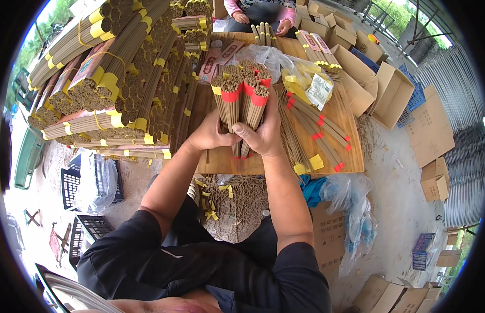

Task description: The person gathers loose incense sticks from a table, aligns them into bundles, and secures them with red and yellow rubber bands. The person then places the finished bundles onto a large stack of similar bundles.

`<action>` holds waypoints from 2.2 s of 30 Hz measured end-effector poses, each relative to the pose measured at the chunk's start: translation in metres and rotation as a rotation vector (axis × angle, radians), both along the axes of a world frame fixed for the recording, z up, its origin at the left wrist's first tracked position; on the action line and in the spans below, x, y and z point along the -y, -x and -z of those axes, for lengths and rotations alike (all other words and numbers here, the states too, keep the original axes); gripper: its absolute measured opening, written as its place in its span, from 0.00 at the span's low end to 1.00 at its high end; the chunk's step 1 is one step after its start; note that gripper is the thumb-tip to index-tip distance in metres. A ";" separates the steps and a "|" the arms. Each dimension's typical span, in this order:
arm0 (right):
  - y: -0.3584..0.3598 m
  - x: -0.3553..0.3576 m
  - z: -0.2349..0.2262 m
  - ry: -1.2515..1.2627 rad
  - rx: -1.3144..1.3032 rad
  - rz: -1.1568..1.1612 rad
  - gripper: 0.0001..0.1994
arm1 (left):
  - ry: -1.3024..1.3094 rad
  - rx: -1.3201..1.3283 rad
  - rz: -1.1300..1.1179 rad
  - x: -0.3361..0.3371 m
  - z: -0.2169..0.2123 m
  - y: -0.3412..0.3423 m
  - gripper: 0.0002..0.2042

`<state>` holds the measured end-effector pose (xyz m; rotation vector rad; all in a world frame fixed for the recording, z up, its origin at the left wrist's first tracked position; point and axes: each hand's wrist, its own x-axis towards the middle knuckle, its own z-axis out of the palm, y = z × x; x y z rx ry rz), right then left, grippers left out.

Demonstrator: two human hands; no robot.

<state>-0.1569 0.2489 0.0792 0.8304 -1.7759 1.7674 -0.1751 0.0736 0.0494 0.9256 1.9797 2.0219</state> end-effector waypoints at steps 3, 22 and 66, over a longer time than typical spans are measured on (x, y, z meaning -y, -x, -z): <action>0.004 -0.003 0.004 0.030 -0.037 0.040 0.58 | -0.177 -0.062 -0.040 -0.016 0.004 -0.002 0.50; -0.005 0.001 -0.005 0.050 -0.126 -0.027 0.66 | -0.242 -0.005 0.062 -0.012 0.000 -0.004 0.53; -0.002 0.028 0.002 0.023 -0.428 0.363 0.57 | -0.284 -0.321 -0.238 -0.025 -0.021 -0.012 0.38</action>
